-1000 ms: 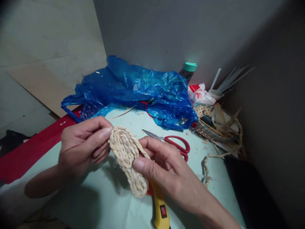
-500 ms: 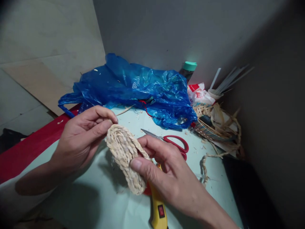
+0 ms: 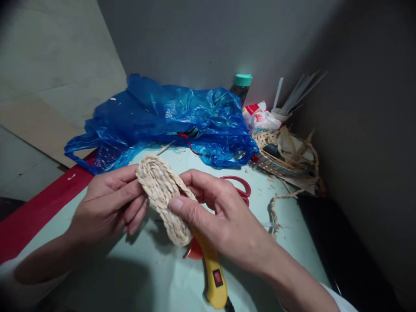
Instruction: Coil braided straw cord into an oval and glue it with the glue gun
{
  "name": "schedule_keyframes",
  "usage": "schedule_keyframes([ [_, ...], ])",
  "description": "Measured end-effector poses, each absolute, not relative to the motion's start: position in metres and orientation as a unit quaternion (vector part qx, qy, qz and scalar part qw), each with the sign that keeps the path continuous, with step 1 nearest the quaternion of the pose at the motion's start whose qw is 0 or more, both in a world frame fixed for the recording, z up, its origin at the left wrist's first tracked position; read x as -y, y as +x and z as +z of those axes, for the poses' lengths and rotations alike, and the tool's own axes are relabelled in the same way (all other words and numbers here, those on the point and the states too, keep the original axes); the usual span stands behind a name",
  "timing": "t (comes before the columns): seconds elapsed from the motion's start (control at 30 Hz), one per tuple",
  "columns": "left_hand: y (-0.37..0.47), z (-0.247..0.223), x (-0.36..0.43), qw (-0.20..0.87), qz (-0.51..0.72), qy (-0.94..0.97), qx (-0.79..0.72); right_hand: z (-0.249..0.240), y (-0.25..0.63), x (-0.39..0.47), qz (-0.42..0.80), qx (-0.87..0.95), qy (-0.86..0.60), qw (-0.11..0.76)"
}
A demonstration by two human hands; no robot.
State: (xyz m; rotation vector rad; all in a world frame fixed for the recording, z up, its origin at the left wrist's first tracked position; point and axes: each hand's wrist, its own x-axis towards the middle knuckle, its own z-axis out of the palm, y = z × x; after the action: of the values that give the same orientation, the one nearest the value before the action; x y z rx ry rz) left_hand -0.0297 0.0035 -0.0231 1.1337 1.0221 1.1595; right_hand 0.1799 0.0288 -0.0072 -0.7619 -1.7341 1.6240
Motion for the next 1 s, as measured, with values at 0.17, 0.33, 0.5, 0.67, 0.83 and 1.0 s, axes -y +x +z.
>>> schedule_keyframes([
  [0.17,-0.030,-0.028,-0.003,0.554,0.490,0.505,-0.444,-0.008,0.181,-0.031,0.561,0.684,-0.312,0.347],
  [0.33,-0.028,-0.023,-0.004,0.532,0.467,0.540,-0.454,-0.013,0.181,-0.031,0.511,0.717,-0.312,0.356],
  [0.5,-0.025,-0.017,-0.002,0.489,0.448,0.565,-0.491,-0.014,0.180,-0.029,0.449,0.747,-0.336,0.357],
  [0.67,-0.030,-0.018,-0.007,0.484,0.428,0.581,-0.495,-0.015,0.181,-0.030,0.440,0.742,-0.355,0.360],
  [0.83,-0.035,-0.020,-0.015,0.453,0.490,0.547,-0.505,-0.013,0.181,-0.035,0.495,0.694,-0.357,0.381],
  [1.0,-0.050,-0.026,-0.032,0.375,0.549,0.508,-0.548,-0.008,0.188,-0.042,0.484,0.653,-0.361,0.457],
])
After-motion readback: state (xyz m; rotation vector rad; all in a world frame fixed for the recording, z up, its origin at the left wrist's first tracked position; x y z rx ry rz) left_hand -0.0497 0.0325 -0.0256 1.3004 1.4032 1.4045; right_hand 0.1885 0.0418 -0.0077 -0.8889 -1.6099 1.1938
